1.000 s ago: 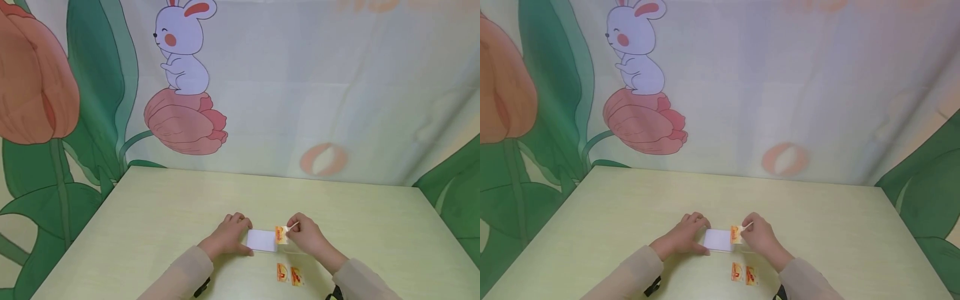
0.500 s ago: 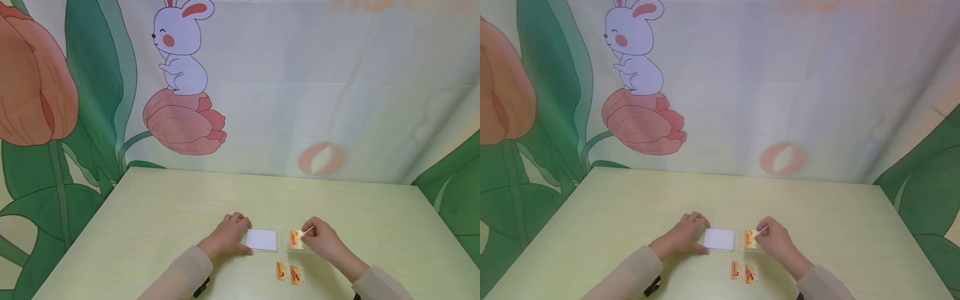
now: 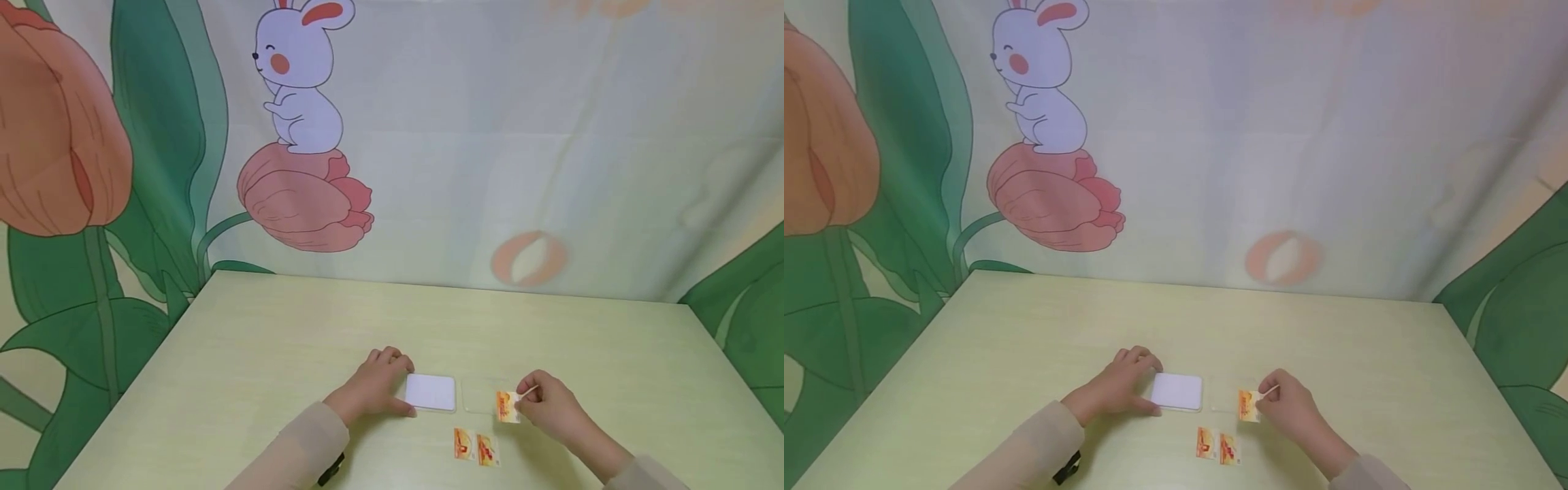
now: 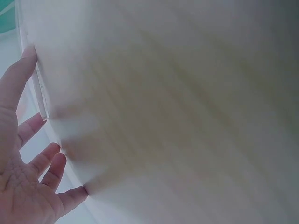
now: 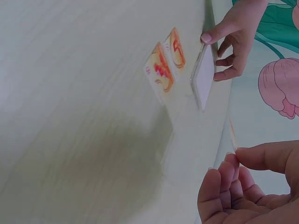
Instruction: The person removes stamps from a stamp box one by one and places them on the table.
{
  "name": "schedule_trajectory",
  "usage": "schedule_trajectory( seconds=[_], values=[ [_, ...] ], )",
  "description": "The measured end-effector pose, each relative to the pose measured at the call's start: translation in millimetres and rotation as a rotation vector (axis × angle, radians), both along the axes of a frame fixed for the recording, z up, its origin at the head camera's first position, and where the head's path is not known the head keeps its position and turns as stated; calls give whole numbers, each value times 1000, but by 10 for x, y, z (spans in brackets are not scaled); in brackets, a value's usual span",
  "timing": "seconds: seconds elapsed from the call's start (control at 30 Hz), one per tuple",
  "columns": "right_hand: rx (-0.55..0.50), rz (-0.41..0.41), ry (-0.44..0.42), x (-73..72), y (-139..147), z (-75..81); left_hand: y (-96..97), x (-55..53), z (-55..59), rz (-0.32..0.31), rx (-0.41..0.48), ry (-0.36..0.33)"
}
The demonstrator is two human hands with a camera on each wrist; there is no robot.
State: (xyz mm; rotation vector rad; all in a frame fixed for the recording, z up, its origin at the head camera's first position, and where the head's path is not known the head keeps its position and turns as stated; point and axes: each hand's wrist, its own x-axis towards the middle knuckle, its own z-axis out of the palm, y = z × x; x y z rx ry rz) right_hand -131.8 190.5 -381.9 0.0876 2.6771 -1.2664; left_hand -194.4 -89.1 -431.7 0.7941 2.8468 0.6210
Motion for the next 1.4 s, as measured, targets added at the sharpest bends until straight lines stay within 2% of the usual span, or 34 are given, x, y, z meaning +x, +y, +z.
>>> schedule_trajectory(
  seconds=[0.4,0.77,1.13,1.4],
  values=[
    [38,-41,-59,112,151,-166,14,2,-11,3,-1,-1],
    [72,-62,-126,158,146,-315,2,27,7,10,9,-27],
    [88,-61,-131,173,136,-384,5,-2,8,3,-12,8],
    [131,-41,-80,204,121,-418,9,-3,17,8,-14,1]
  ],
)
